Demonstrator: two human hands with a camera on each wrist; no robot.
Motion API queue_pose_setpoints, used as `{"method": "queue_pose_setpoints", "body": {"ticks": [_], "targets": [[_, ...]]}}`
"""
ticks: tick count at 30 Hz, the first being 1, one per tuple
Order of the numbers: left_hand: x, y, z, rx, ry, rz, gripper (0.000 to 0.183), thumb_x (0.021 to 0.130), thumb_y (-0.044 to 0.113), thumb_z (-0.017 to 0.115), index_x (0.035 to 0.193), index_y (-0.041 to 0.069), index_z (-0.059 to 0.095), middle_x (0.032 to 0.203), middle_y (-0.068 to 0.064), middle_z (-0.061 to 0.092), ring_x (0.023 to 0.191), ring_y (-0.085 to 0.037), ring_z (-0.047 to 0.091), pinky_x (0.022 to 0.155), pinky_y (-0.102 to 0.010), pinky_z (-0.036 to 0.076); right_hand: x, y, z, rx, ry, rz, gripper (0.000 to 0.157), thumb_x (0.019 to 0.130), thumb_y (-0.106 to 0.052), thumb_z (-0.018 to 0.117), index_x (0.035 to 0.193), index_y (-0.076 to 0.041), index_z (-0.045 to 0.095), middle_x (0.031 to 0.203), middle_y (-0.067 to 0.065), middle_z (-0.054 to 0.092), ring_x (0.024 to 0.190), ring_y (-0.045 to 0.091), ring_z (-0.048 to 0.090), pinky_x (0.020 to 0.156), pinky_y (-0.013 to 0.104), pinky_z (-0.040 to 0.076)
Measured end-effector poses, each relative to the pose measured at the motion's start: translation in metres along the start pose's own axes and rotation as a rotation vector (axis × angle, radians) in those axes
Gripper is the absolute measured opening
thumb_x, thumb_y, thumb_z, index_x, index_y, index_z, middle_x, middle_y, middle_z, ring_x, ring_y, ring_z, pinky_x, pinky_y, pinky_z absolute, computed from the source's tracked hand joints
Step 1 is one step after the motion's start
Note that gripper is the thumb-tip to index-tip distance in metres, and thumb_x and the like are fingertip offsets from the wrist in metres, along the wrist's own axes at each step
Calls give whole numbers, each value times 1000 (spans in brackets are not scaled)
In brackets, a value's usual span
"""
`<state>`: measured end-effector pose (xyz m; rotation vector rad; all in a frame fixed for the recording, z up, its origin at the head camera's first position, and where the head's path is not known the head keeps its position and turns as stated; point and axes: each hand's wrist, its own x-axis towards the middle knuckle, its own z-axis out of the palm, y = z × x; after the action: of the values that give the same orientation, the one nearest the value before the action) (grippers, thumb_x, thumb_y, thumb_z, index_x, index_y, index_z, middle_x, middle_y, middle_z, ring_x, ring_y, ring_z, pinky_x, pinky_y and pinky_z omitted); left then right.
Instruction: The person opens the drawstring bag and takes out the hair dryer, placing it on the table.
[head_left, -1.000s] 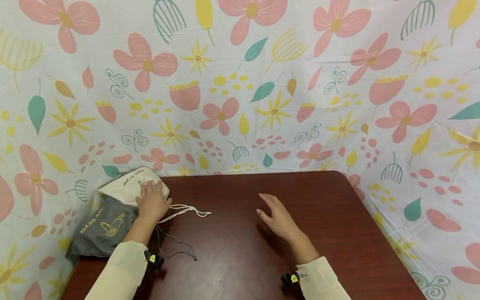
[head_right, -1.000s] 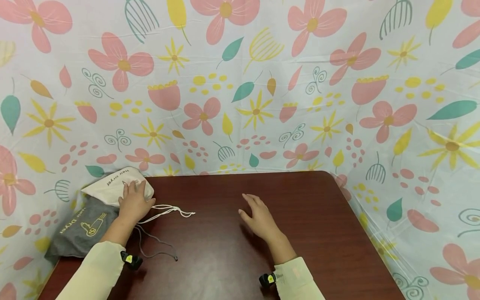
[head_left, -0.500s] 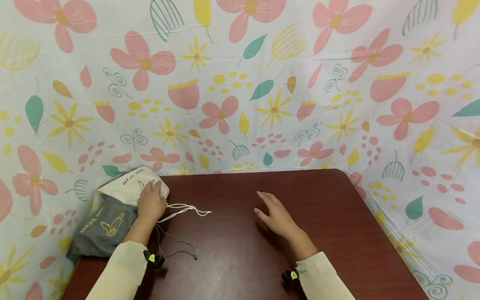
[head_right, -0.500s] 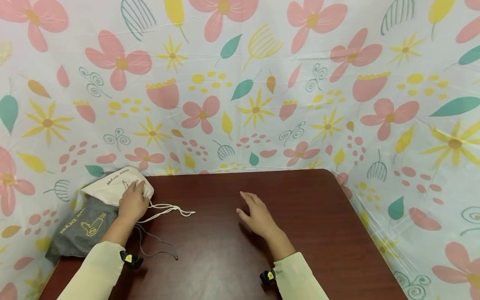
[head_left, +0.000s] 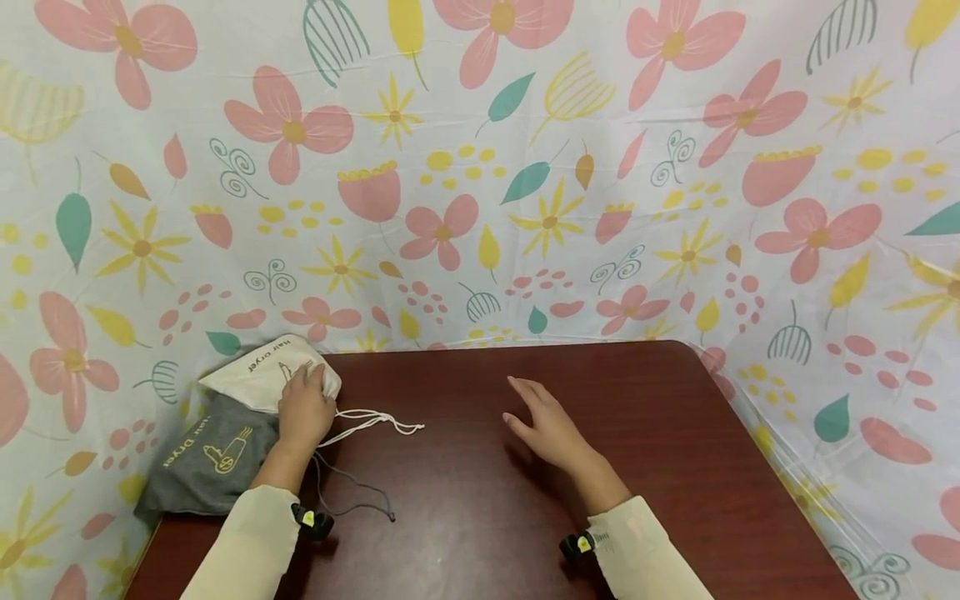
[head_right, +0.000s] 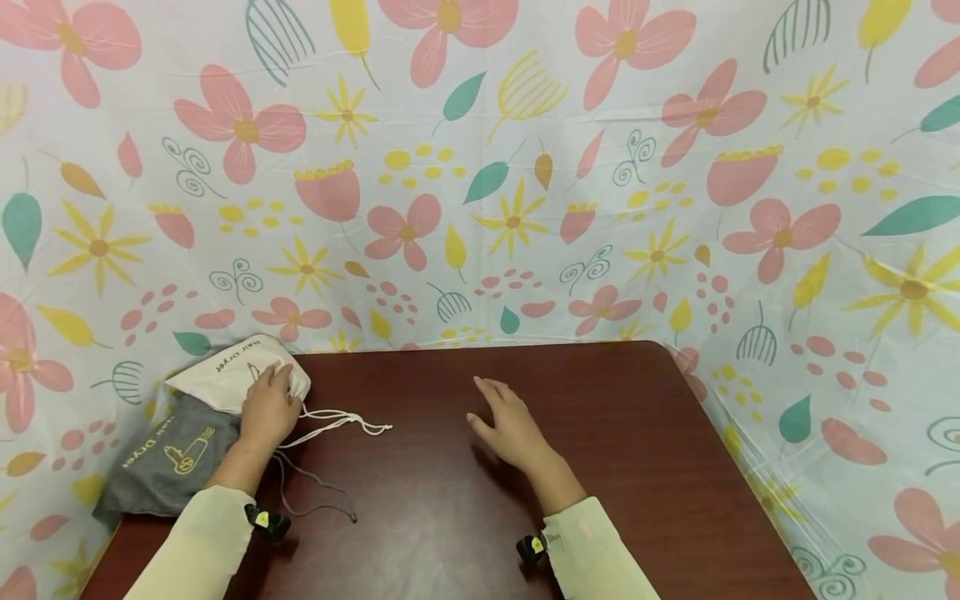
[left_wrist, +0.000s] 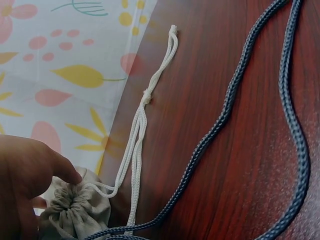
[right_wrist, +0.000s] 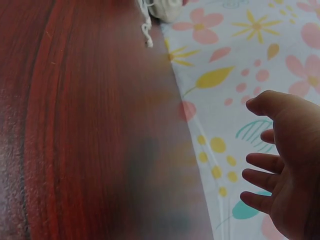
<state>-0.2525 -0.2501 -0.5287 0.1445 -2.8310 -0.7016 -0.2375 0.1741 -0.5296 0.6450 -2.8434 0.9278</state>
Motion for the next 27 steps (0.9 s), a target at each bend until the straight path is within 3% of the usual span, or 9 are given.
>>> {"method": "queue_pose_setpoints", "body": {"ticks": [14, 27], "targets": [[-3, 6, 8, -32, 24, 34, 58, 90, 5, 61, 144, -5, 46, 154, -35, 34, 140, -57, 33, 115, -66, 29, 7, -11, 3, 1, -27, 9, 69, 99, -37, 65, 158, -20, 35, 156, 12, 42, 142, 34, 46, 113, 55, 41], [-10, 15, 22, -51, 115, 126, 54, 85, 3, 67, 136, -6, 54, 147, -37, 44, 135, -57, 41, 113, -65, 32, 8, -22, 6, 4, -42, 12, 69, 99, -39, 64, 158, -20, 34, 157, 11, 42, 142, 33, 45, 114, 54, 41]]}}
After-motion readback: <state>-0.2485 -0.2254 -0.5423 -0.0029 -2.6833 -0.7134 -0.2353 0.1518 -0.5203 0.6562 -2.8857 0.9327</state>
